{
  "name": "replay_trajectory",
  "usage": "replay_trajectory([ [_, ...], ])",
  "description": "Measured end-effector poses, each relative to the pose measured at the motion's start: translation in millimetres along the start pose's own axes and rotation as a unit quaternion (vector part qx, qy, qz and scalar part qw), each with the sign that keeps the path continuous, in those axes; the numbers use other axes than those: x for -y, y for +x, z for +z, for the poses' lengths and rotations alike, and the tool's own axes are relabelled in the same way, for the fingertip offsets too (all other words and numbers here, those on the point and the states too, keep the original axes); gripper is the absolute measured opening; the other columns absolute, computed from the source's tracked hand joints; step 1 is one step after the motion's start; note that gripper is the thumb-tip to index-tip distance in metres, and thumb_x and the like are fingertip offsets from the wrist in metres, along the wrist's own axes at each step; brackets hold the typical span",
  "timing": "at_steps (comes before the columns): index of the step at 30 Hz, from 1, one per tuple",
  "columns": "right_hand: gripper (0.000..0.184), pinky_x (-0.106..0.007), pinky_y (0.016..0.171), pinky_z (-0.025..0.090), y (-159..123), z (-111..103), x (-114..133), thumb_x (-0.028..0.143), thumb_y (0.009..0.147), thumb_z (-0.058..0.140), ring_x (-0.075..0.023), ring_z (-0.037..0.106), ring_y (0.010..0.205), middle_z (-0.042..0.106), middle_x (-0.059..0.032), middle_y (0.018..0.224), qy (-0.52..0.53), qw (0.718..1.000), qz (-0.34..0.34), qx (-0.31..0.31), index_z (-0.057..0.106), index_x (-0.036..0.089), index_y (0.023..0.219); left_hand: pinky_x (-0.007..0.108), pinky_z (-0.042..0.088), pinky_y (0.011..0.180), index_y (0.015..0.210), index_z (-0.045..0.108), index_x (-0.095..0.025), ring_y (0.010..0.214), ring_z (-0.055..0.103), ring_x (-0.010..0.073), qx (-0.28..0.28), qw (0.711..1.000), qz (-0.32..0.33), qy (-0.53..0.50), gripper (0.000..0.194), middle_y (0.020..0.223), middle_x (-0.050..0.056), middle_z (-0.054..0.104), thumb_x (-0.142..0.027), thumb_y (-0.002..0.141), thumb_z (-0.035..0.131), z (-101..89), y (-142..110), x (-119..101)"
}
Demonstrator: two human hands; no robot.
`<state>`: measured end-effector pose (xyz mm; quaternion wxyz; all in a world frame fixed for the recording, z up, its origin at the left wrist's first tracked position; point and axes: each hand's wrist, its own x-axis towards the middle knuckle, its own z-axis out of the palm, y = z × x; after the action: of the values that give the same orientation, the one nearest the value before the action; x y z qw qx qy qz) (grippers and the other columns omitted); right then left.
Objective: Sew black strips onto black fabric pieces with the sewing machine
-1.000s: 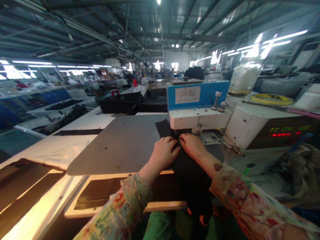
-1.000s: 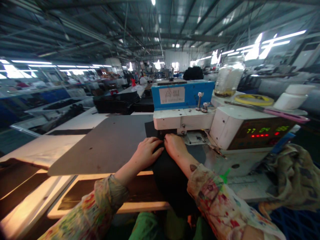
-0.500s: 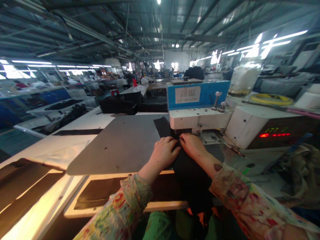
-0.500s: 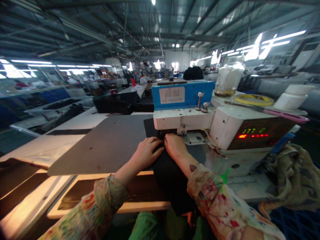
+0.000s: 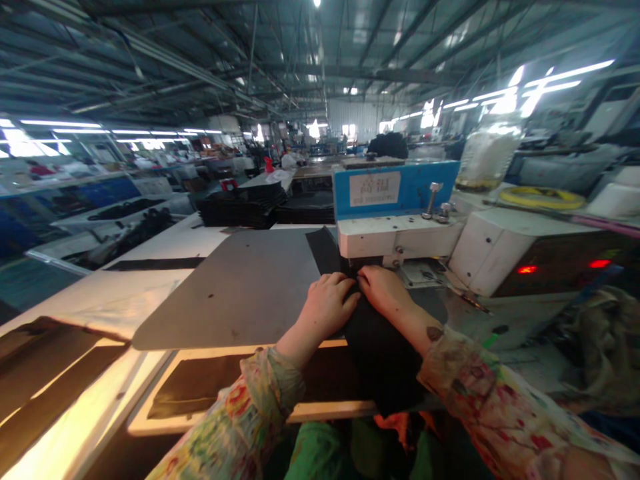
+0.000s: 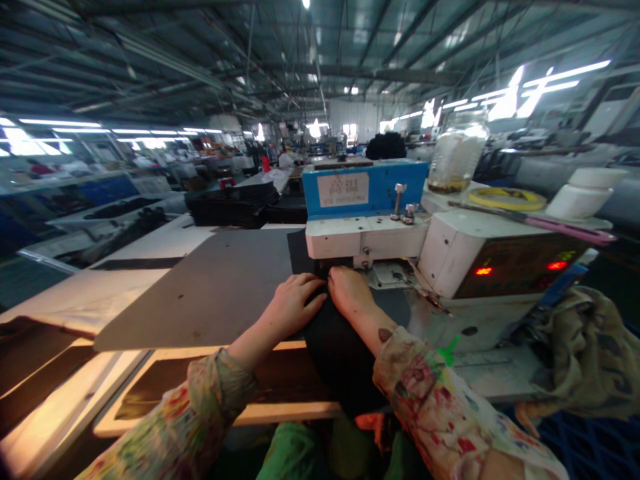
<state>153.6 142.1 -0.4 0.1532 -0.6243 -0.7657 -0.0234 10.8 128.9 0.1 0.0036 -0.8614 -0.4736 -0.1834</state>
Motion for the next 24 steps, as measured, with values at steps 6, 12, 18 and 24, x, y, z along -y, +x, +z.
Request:
replay_trajectory([
  [6, 0.024, -0.024, 0.069, 0.038, 0.4, -0.3, 0.8, 0.022, 0.087, 0.036, -0.0164, 0.059, 0.082, 0.064, -0.0076, 0.090, -0.001, 1.000, 0.003, 0.005, 0.059, 0.016, 0.091, 0.034, 0.040, 0.086, 0.105, 0.056, -0.023, 0.099, 0.048, 0.0196, 0.001, 1.000, 0.002, 0.000, 0.029, 0.109, 0.003, 0.055, -0.037, 0.084, 0.041, -0.7, -0.2, -0.2],
  [12, 0.023, -0.025, 0.068, 0.038, -0.1, -1.1, 0.8, 0.022, 0.086, 0.037, -0.0169, 0.059, 0.082, 0.064, -0.0074, 0.090, -0.004, 1.000, 0.002, 0.001, 0.059, 0.016, 0.090, 0.034, 0.040, 0.086, 0.104, 0.057, -0.023, 0.098, 0.048, 0.0195, 0.004, 1.000, 0.003, 0.002, 0.029, 0.109, 0.003, 0.055, -0.037, 0.084, 0.041, -1.7, -0.5, -0.3],
  [18, 0.023, -0.025, 0.069, 0.039, 0.3, -0.1, 0.0, 0.021, 0.087, 0.036, -0.0173, 0.059, 0.083, 0.064, -0.0078, 0.091, -0.005, 1.000, 0.000, 0.001, 0.059, 0.016, 0.091, 0.034, 0.040, 0.085, 0.104, 0.057, -0.023, 0.098, 0.048, 0.0198, -0.002, 1.000, 0.008, 0.005, 0.029, 0.109, 0.003, 0.056, -0.037, 0.084, 0.041, -0.7, 0.0, -0.2],
  [24, 0.023, -0.025, 0.069, 0.039, 0.3, 0.0, 0.1, 0.021, 0.087, 0.036, -0.0167, 0.059, 0.082, 0.064, -0.0073, 0.090, -0.006, 1.000, 0.001, 0.003, 0.058, 0.016, 0.090, 0.034, 0.040, 0.086, 0.105, 0.057, -0.023, 0.099, 0.048, 0.0195, 0.001, 1.000, 0.004, 0.000, 0.030, 0.109, 0.003, 0.055, -0.037, 0.084, 0.042, 0.0, 0.2, 0.1],
])
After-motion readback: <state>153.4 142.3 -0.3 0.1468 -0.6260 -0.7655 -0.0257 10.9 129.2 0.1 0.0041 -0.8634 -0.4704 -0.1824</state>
